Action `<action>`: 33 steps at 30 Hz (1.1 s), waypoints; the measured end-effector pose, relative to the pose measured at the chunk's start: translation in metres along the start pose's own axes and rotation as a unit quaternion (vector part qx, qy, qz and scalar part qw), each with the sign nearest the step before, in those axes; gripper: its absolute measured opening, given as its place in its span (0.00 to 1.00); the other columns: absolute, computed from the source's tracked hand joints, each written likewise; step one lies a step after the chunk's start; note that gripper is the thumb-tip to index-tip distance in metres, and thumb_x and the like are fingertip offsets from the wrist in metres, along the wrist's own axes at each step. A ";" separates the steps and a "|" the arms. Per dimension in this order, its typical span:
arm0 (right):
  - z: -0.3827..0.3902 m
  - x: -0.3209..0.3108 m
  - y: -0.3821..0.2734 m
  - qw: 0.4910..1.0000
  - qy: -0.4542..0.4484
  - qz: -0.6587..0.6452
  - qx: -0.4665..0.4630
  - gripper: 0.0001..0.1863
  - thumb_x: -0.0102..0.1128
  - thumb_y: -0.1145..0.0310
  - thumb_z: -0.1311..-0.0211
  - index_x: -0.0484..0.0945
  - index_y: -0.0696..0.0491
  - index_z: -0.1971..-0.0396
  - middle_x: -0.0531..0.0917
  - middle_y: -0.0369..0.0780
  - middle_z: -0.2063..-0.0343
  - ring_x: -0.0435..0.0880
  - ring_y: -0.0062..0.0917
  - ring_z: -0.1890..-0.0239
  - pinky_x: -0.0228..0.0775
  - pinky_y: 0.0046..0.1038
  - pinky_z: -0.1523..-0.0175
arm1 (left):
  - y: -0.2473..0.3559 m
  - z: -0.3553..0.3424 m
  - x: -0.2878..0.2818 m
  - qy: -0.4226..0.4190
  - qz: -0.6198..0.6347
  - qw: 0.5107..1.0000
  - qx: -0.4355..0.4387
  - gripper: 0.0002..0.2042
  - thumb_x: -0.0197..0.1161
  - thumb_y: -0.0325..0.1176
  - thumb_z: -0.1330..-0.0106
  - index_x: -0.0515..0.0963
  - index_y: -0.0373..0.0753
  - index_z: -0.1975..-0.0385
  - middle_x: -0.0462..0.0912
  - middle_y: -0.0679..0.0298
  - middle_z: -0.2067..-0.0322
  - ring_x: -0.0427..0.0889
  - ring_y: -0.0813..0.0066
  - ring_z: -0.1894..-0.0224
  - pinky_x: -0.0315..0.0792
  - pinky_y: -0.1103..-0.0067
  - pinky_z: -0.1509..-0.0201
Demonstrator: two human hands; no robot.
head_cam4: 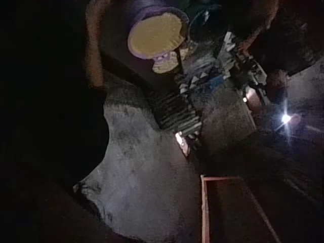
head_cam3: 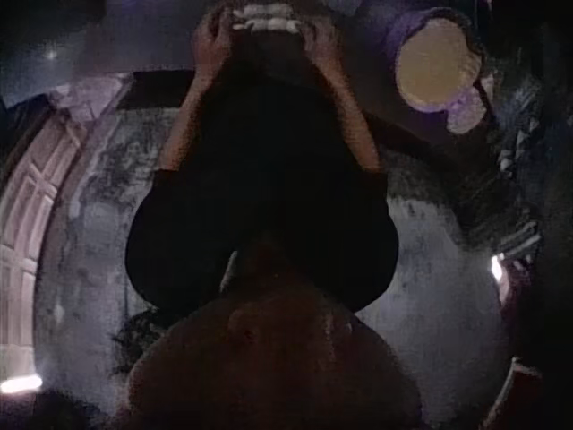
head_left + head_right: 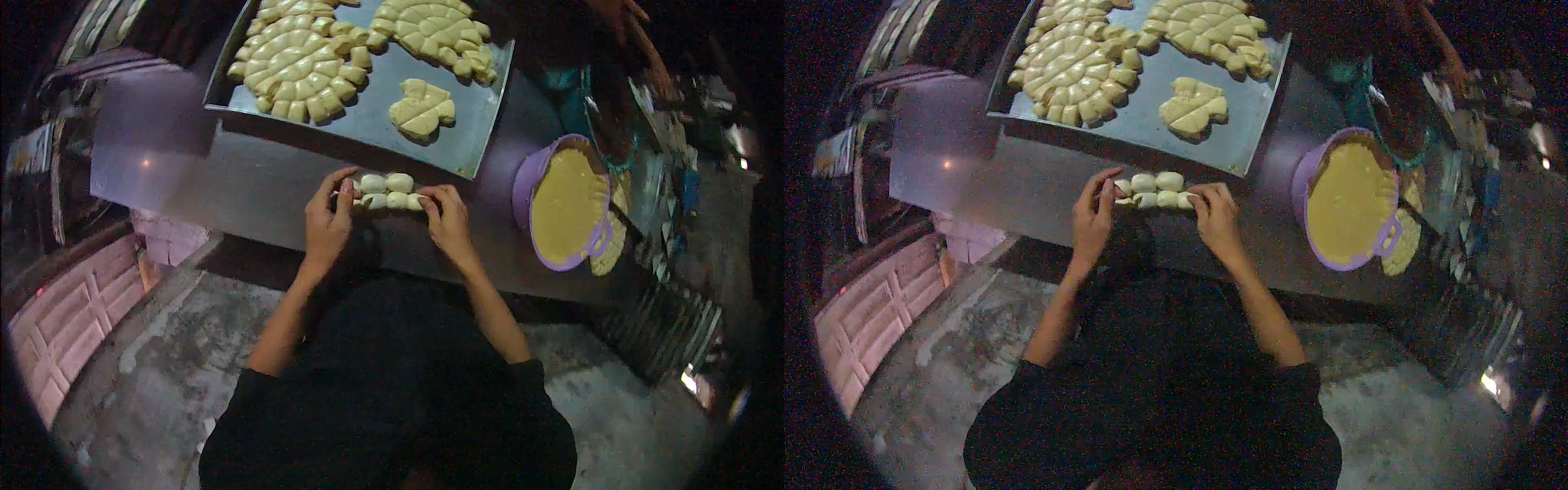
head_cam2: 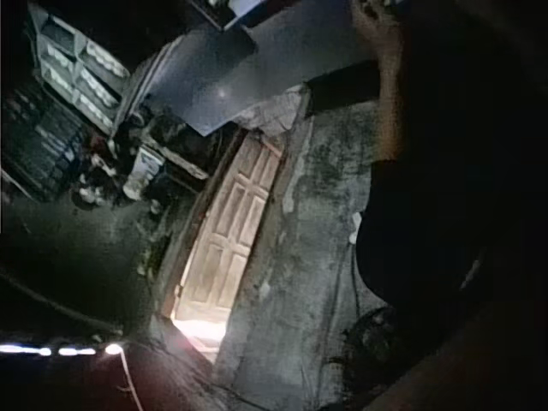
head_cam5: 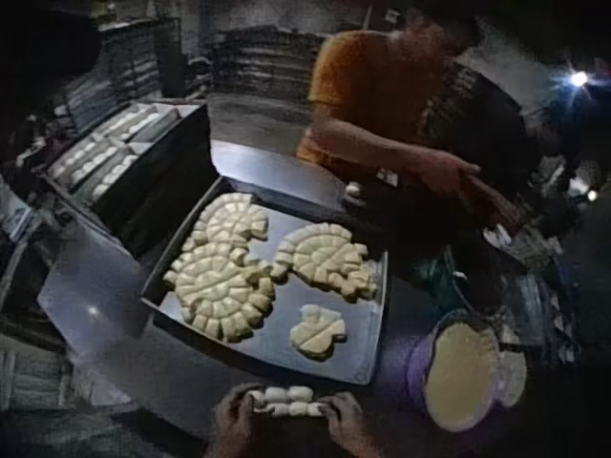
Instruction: The person prepares bread by taking pieces of dough, flattening them, adding a chocolate filling from a bowl, and folding the dough over the filling. The filled dough pieces are then placed in a tray alongside others.
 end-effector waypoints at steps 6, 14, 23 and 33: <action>-0.024 -0.035 -0.042 0.998 0.005 0.006 0.062 0.12 0.61 0.67 0.36 0.81 0.56 0.57 0.79 0.45 0.62 0.81 0.36 0.63 0.72 0.30 0.58 | 0.026 -0.044 0.004 -0.106 -0.096 0.983 0.117 0.10 0.57 0.28 0.32 0.78 0.34 0.54 0.82 0.56 0.61 0.82 0.68 0.63 0.74 0.76 0.57; -0.160 -0.031 0.039 0.971 0.054 0.231 0.020 0.22 0.68 0.58 0.45 0.75 0.57 0.57 0.79 0.50 0.57 0.81 0.45 0.61 0.73 0.40 0.54 | 0.040 -0.104 0.077 -0.140 -0.209 0.902 0.351 0.28 0.62 0.24 0.43 0.66 0.37 0.40 0.77 0.49 0.51 0.76 0.49 0.49 0.70 0.63 0.46; -0.097 -0.060 -0.060 0.988 0.112 -0.084 -0.069 0.17 0.65 0.73 0.51 0.64 0.54 0.66 0.71 0.42 0.76 0.73 0.29 0.71 0.68 0.31 0.63 | -0.010 -0.131 0.107 -0.167 -0.346 0.855 0.350 0.37 0.68 0.25 0.50 0.62 0.39 0.36 0.77 0.51 0.50 0.76 0.50 0.47 0.70 0.63 0.43; 0.082 -0.250 -0.108 0.908 0.161 -0.092 -0.375 0.25 0.75 0.71 0.52 0.73 0.52 0.53 0.78 0.41 0.58 0.79 0.36 0.54 0.70 0.32 0.48 | 0.137 0.086 0.165 -0.370 0.199 0.906 0.050 0.13 0.60 0.34 0.30 0.77 0.32 0.53 0.81 0.66 0.58 0.77 0.83 0.56 0.72 0.82 0.53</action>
Point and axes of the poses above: each hand's wrist, its own z-axis away from the middle knuckle, its own x-axis out of the palm, y = z × x, the point moved 3 cm from there along -z, towards the middle knuckle
